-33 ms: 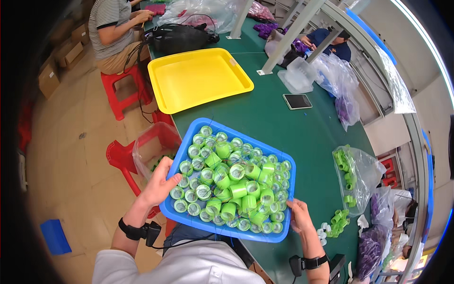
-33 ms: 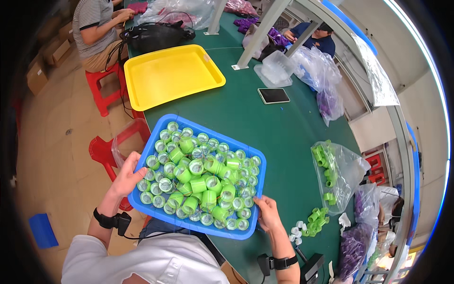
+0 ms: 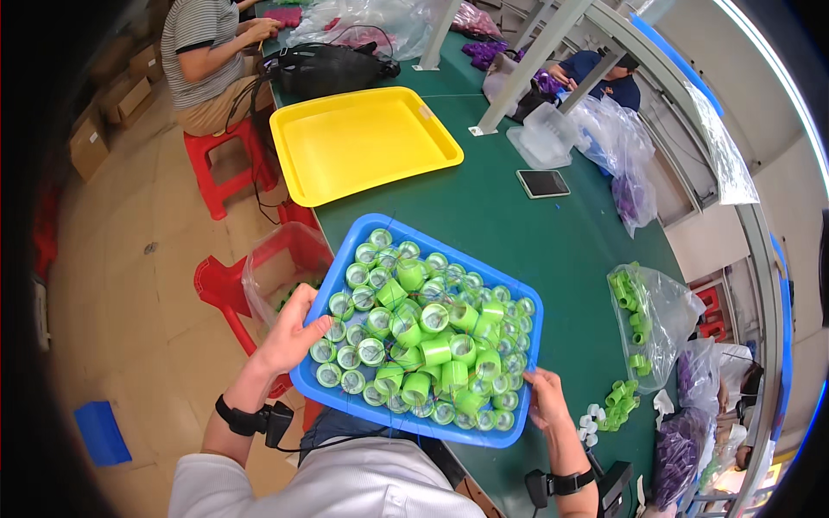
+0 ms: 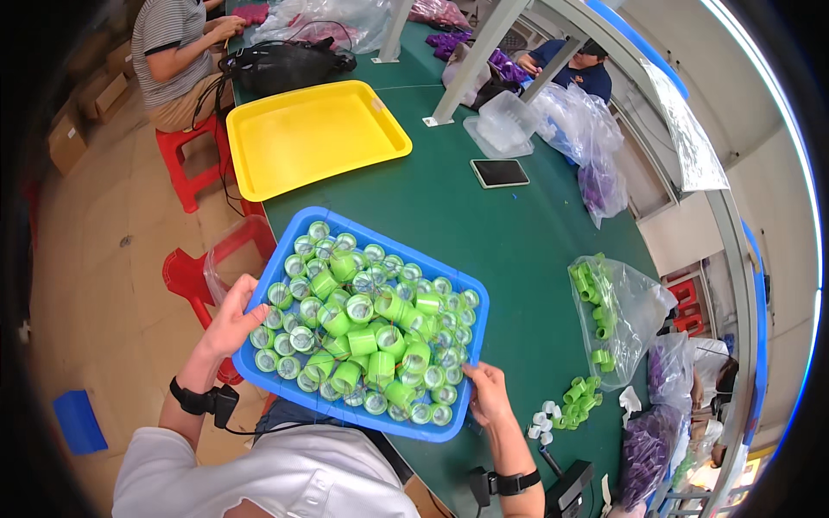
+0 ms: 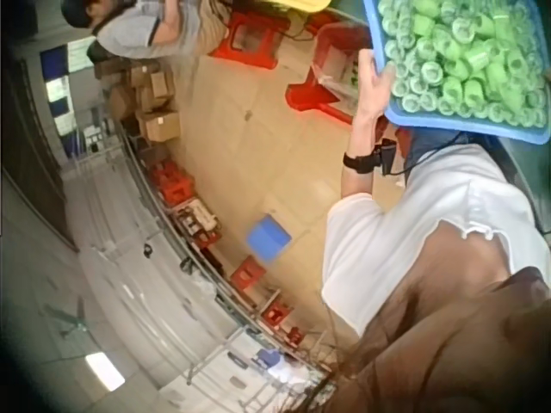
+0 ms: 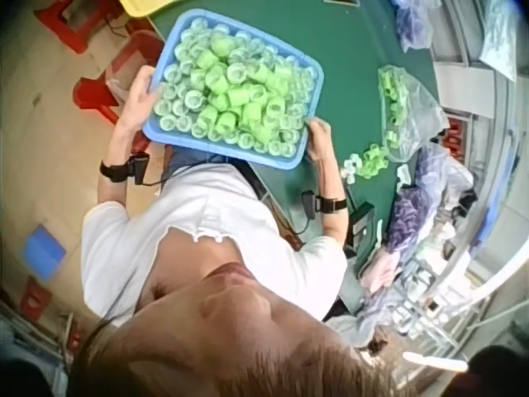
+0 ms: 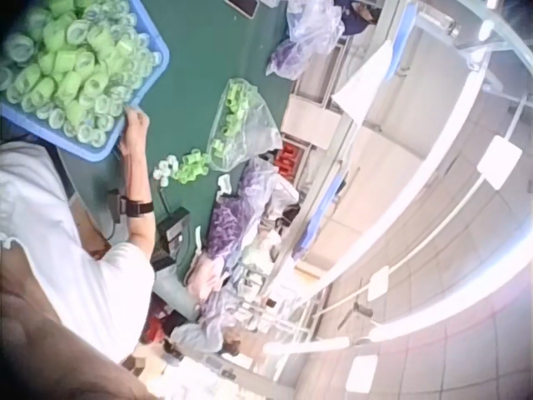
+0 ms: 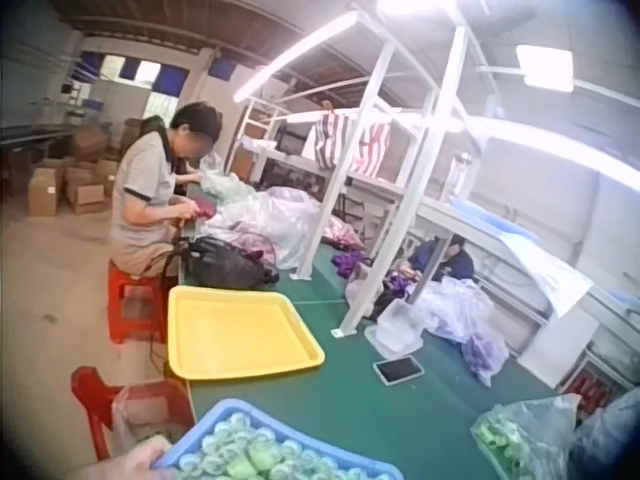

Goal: Assembling small plastic components for outdoor or sports goods at a production workbench.

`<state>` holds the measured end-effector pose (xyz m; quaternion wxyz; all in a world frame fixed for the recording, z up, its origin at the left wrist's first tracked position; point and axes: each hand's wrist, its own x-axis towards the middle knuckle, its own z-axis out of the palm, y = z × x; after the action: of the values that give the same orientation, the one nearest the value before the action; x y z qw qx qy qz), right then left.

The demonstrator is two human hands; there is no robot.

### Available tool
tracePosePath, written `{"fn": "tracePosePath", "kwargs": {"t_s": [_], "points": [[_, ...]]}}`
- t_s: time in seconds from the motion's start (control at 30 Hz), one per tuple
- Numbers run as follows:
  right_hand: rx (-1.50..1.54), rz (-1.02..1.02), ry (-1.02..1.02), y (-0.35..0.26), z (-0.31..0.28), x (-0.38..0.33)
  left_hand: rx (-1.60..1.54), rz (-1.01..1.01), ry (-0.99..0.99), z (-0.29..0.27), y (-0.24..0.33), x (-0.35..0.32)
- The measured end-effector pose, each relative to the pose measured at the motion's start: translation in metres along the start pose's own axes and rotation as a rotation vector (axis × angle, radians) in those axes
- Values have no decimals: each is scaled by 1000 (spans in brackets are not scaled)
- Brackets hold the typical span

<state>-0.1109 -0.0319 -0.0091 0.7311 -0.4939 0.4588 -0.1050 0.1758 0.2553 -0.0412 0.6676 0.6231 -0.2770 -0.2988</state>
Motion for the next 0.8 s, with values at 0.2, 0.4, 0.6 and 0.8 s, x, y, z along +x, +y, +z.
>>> {"fn": "tracePosePath", "kwargs": {"t_s": [0.2,0.4,0.6,0.8], "points": [[323,1,51,21,33,-50,-33,31,-148,-24,25,9],[460,57,-205,43,43,-71,-78,-40,-239,-60,55,0],[349,101,-351,42,135,-88,34,-35,-87,-137,74,-43],[289,245,-710,64,192,-68,98,-67,73,-214,70,-99]]}}
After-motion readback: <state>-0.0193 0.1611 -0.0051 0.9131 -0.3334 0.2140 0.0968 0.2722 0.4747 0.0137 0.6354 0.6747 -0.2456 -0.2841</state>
